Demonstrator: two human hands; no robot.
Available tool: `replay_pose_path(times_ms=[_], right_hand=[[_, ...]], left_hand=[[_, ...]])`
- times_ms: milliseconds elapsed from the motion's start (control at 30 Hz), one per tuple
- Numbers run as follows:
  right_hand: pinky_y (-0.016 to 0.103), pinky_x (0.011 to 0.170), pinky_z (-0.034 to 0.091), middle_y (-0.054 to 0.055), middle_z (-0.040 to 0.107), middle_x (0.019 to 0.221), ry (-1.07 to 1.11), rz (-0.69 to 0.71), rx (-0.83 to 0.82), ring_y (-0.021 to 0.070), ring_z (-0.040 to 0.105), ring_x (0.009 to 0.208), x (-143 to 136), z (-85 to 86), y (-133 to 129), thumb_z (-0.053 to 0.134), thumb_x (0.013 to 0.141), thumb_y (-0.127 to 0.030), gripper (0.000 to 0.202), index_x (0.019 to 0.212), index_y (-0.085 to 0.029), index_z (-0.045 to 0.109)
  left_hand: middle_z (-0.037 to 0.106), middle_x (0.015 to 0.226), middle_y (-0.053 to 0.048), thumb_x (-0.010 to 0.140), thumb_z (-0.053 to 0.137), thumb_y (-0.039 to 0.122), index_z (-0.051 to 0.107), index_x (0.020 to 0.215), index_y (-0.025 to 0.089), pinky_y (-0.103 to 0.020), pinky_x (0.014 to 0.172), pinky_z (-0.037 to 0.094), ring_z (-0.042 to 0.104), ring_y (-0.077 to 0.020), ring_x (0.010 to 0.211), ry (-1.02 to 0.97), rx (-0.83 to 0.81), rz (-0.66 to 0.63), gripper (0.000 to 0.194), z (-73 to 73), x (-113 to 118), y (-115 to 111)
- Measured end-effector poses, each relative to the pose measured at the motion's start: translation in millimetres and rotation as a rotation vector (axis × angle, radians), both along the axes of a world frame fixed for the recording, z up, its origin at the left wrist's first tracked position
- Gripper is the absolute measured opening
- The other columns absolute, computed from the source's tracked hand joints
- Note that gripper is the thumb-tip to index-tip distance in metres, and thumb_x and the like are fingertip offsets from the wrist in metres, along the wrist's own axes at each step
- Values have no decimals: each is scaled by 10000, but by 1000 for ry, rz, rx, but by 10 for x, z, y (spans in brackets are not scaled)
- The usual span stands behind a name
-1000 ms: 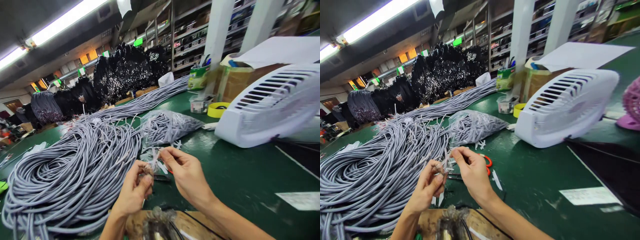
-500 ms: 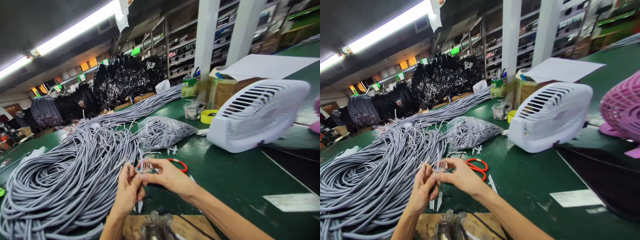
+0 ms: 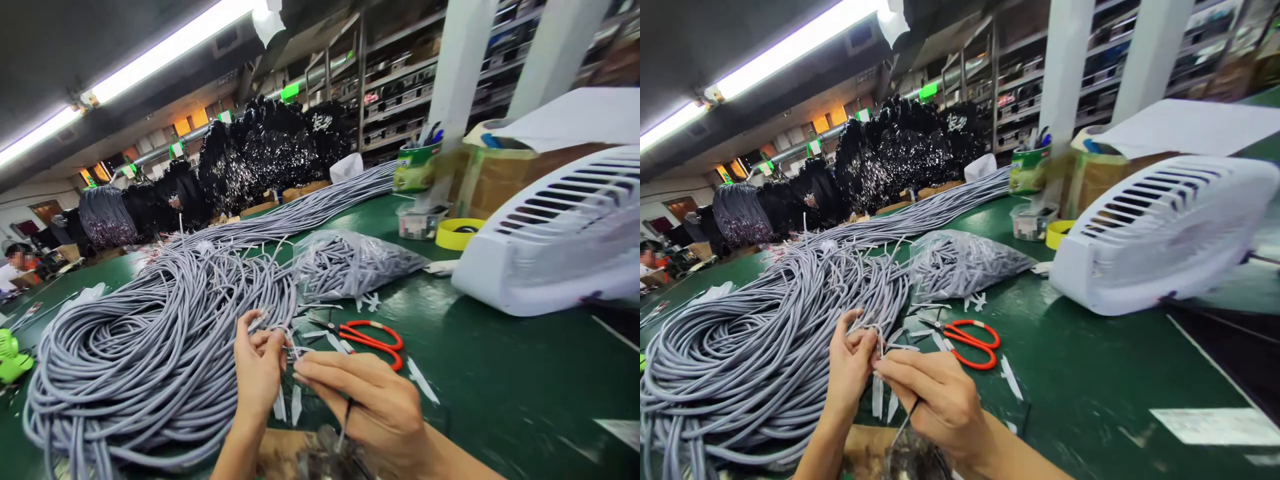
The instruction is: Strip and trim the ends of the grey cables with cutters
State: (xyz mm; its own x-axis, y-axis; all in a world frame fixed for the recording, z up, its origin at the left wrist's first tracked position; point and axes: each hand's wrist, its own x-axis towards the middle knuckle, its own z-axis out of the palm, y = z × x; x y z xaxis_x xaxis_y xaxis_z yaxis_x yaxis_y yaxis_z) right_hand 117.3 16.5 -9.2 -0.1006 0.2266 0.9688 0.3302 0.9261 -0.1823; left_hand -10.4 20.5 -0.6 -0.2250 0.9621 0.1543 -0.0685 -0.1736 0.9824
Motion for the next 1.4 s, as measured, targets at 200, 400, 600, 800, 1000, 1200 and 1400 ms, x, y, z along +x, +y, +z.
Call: replay_pose_path(times_ms=[200, 400, 600, 800, 1000, 1200, 1400], right_hand=[[205, 386, 415, -32, 560, 549, 518, -234, -354, 98, 501, 411, 143, 84, 84, 595, 765, -207, 48, 808, -226, 587], [202, 497, 471, -1, 605, 619, 43, -59, -406, 113, 580, 520, -1, 15, 69, 426, 868, -221, 189, 738, -197, 561], [197, 485, 442, -15, 608, 595, -26, -3, -472, 110, 581, 497, -79, -71, 42, 369, 883, -154, 239, 705, -199, 522], [194, 472, 426, -17, 599, 576, 0, -11, -482, 108, 564, 473, -56, -60, 60, 379, 885, -160, 246, 676, -200, 501], [190, 451, 421, -23, 585, 539, -5, 22, -537, 106, 549, 447, -41, -39, 44, 378, 879, -178, 259, 653, -199, 503], [208, 467, 435, -9, 597, 544, -3, 50, -594, 131, 582, 484, -41, -44, 44, 372, 877, -210, 272, 654, -201, 528], [204, 451, 426, 3, 628, 562, -21, 68, -603, 126, 580, 475, -35, -24, 34, 361, 879, -213, 291, 659, -193, 551]], left_hand=[[562, 517, -9, 618, 686, 318, 685, 590, 113, -213, 437, 338, 438, -96, 456, 272, 83, 66, 207, 43, -74, -37], [446, 427, 45, 633, 673, 417, 670, 603, 100, -178, 346, 260, 335, -41, 341, 112, 56, 58, 319, 79, -53, -65], [460, 502, 44, 646, 668, 430, 692, 872, 101, -168, 318, 238, 312, -28, 332, 87, 52, 19, 399, 58, 24, -104], [450, 533, 34, 699, 652, 367, 711, 860, 124, -178, 363, 313, 379, -53, 388, 164, 131, 9, 298, -4, 28, -125], [552, 618, -5, 771, 592, 263, 708, 882, 162, -192, 463, 413, 496, -92, 491, 335, 270, 72, 191, -29, 10, -130], [596, 697, -22, 768, 596, 218, 709, 876, 187, -189, 488, 430, 534, -109, 557, 371, 299, 93, 159, -47, 5, -136], [597, 702, -19, 769, 601, 207, 711, 886, 192, -188, 499, 444, 548, -108, 555, 364, 303, 97, 162, -46, 4, -141]])
